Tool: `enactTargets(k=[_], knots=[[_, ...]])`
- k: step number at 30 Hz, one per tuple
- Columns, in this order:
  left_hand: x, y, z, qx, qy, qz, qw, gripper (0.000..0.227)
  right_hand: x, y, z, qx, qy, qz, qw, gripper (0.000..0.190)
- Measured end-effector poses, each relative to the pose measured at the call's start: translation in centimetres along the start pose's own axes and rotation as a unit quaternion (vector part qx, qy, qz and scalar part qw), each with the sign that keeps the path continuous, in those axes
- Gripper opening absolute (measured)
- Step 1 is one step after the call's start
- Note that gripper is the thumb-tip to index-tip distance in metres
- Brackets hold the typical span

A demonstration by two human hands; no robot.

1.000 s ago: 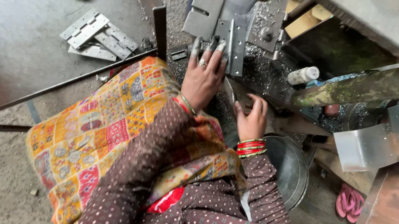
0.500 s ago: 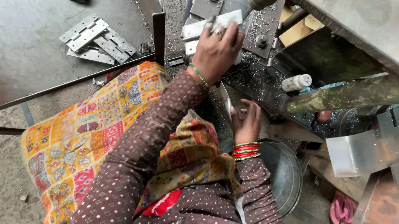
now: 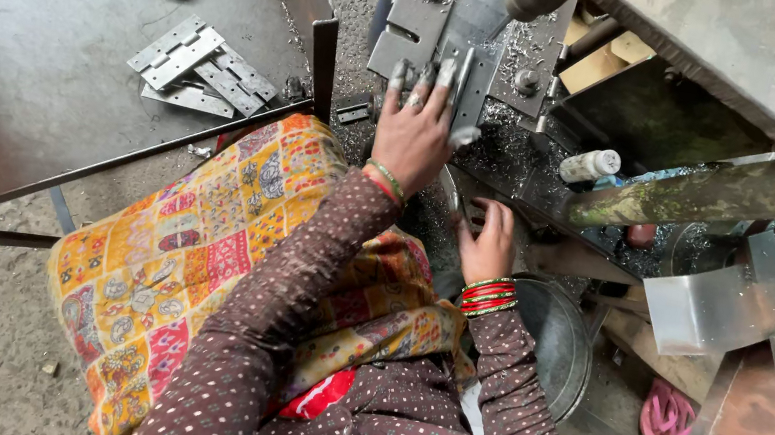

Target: The person operates a manual metal punching machine to process metal hinges. They pick up a hinge, place it under the punch, pull a lever to activate the machine, and then move the processed hinge to a pile on the table. This cycle is repeated continuously.

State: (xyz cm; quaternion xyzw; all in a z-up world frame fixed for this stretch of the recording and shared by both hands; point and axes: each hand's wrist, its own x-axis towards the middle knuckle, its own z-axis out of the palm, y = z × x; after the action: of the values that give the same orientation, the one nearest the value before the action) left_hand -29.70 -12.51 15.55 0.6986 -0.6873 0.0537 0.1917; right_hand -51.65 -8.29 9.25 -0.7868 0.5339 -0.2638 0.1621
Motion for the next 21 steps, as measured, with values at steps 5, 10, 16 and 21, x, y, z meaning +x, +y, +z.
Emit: enactTargets(k=[5,10,16,21], knots=[[2.7,-0.2,2.5,-0.016,-0.007,-0.039,0.999,0.043,-1.0,3.0,1.3,-0.029,-0.034,0.006,0.999,0.045],[2.9,-0.9,2.1,-0.031,-0.011,-0.029,0.999,0.041,-4.1,6.7,9.4,-0.125,-0.119,0.107,0.979,0.052],[2.6,-1.4,1.5,-0.044,0.053,-0.011,0.998,0.043,-6.5,10.6,17.1,-0.112,-0.095,0.085,0.986,0.042],[2.7,-1.1,2.6,0.005,0.018,-0.009,1.0,0.037,-4.9,9.9,13.1,-0.044,-0.15,0.098,0.983,0.056]])
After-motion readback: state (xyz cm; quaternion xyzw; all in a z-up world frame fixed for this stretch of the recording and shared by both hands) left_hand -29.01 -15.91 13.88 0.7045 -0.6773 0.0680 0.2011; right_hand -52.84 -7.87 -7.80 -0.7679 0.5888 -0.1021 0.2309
